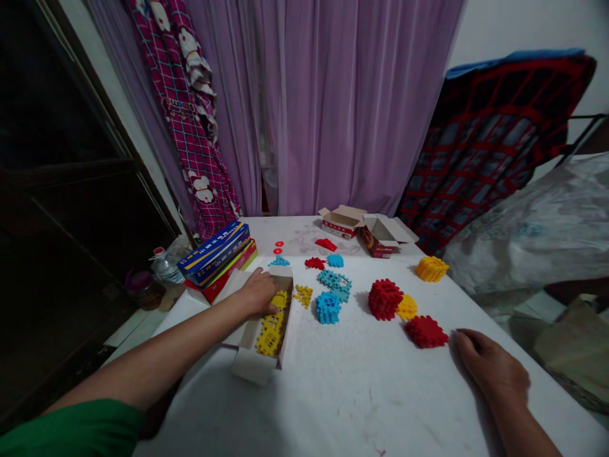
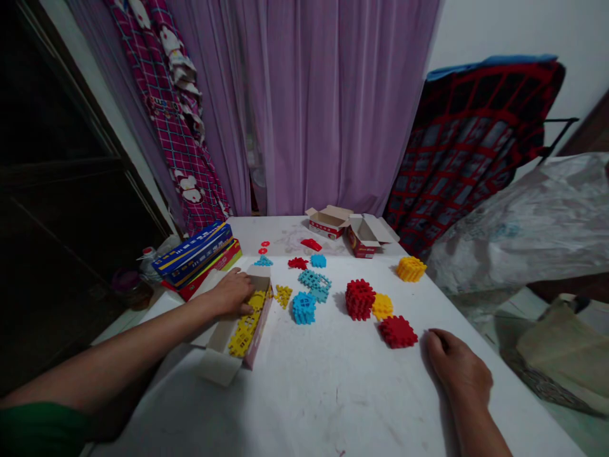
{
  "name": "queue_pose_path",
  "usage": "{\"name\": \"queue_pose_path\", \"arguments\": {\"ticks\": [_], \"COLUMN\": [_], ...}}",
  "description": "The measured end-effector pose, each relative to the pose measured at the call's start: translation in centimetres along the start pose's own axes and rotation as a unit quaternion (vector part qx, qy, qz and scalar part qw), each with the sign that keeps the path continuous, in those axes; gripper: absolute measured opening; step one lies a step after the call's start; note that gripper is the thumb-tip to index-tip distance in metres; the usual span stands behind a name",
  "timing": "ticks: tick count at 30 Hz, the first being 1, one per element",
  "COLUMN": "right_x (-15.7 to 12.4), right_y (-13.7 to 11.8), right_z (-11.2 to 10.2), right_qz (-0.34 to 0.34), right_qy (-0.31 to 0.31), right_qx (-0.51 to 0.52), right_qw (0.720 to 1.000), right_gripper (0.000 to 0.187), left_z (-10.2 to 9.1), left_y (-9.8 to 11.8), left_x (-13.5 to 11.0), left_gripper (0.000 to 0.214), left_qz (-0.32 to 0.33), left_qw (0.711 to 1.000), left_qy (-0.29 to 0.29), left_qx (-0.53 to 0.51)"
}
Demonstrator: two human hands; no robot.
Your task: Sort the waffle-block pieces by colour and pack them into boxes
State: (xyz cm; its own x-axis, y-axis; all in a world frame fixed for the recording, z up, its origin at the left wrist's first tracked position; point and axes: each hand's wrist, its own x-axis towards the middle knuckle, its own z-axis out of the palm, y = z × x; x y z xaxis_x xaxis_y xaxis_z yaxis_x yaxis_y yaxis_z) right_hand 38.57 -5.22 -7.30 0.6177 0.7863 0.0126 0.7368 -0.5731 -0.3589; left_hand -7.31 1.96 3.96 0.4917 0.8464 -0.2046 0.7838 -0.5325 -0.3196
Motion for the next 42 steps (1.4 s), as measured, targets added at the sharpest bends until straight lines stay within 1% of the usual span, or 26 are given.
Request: {"name": "queue_pose_path", "arguments": {"ticks": [2, 4, 6, 7, 8, 10, 12, 13, 14, 16, 20, 22, 27, 30, 35, 37, 42], "right_x": [0.0, 0.1, 0.3, 0.4, 0.5, 0.7, 0.9, 1.0, 1.0, 1.0, 1.0, 1.0, 1.0, 1.0, 1.0, 1.1, 1.1], "right_y": [0.0, 0.0, 0.2, 0.3, 0.5, 0.9, 1.2, 1.4, 1.4, 1.4, 1.2, 1.2, 1.4, 1.4, 1.3, 1.3, 1.2], "right_z": [0.0, 0.0, 0.2, 0.3, 0.4, 0.7, 1.0, 1.1, 1.2, 1.2, 1.0, 1.0, 1.3, 1.3, 1.1, 1.1, 1.1], "right_qz": [0.004, 0.004, 0.000, -0.002, -0.003, -0.010, -0.020, -0.022, -0.023, -0.018, -0.008, -0.010, -0.018, -0.016, -0.015, -0.014, -0.010], "right_qy": [-0.002, 0.002, 0.009, 0.012, 0.014, 0.020, 0.034, 0.038, 0.041, 0.036, 0.021, 0.026, 0.032, 0.034, 0.027, 0.028, 0.030], "right_qx": [0.001, 0.004, 0.011, 0.014, 0.018, 0.027, 0.036, 0.040, 0.046, 0.058, 0.074, 0.073, 0.068, 0.070, 0.071, 0.070, 0.072], "right_qw": [1.000, 1.000, 1.000, 1.000, 1.000, 0.999, 0.999, 0.998, 0.998, 0.998, 0.997, 0.997, 0.997, 0.997, 0.997, 0.997, 0.997], "right_gripper": [0.055, 0.055, 0.053, 0.052, 0.052, 0.051, 0.050, 0.050, 0.049, 0.049, 0.048, 0.047, 0.048, 0.047, 0.048, 0.048, 0.047], "left_z": [-0.3, -1.1, -2.1, -2.5, -2.7, -2.8, -2.4, -2.1, -1.7, -1.1, -0.7, -0.8, -1.2, -1.4, -1.2, -1.1, -0.9], "left_y": [-0.4, -0.6, -0.2, 0.2, 0.8, 2.1, 3.4, 4.0, 4.4, 5.0, 5.4, 5.3, 4.7, 4.4, 4.5, 4.5, 4.3], "left_x": [-0.1, 0.4, 1.8, 2.8, 4.0, 6.6, 8.9, 9.8, 10.5, 11.4, 11.8, 11.8, 11.8, 11.6, 11.4, 11.5, 11.7], "left_gripper": [0.026, 0.018, 0.016, 0.016, 0.016, 0.022, 0.033, 0.039, 0.044, 0.052, 0.059, 0.055, 0.035, 0.032, 0.028, 0.031, 0.057], "left_qz": [-0.005, 0.006, 0.045, 0.073, 0.098, 0.124, 0.108, 0.095, 0.084, 0.073, 0.084, 0.091, 0.110, 0.104, 0.098, 0.093, 0.083], "left_qw": [0.999, 0.996, 0.991, 0.990, 0.989, 0.992, 0.992, 0.990, 0.989, 0.987, 0.985, 0.984, 0.985, 0.986, 0.990, 0.990, 0.991], "left_qy": [0.038, 0.092, 0.127, 0.124, 0.107, 0.028, -0.061, -0.095, -0.119, -0.139, -0.146, -0.148, -0.131, -0.127, -0.093, -0.092, -0.101], "left_qx": [0.007, 0.010, 0.003, -0.001, -0.003, 0.011, 0.028, 0.032, 0.033, 0.033, 0.040, 0.034, 0.026, 0.038, 0.047, 0.044, 0.026]}}
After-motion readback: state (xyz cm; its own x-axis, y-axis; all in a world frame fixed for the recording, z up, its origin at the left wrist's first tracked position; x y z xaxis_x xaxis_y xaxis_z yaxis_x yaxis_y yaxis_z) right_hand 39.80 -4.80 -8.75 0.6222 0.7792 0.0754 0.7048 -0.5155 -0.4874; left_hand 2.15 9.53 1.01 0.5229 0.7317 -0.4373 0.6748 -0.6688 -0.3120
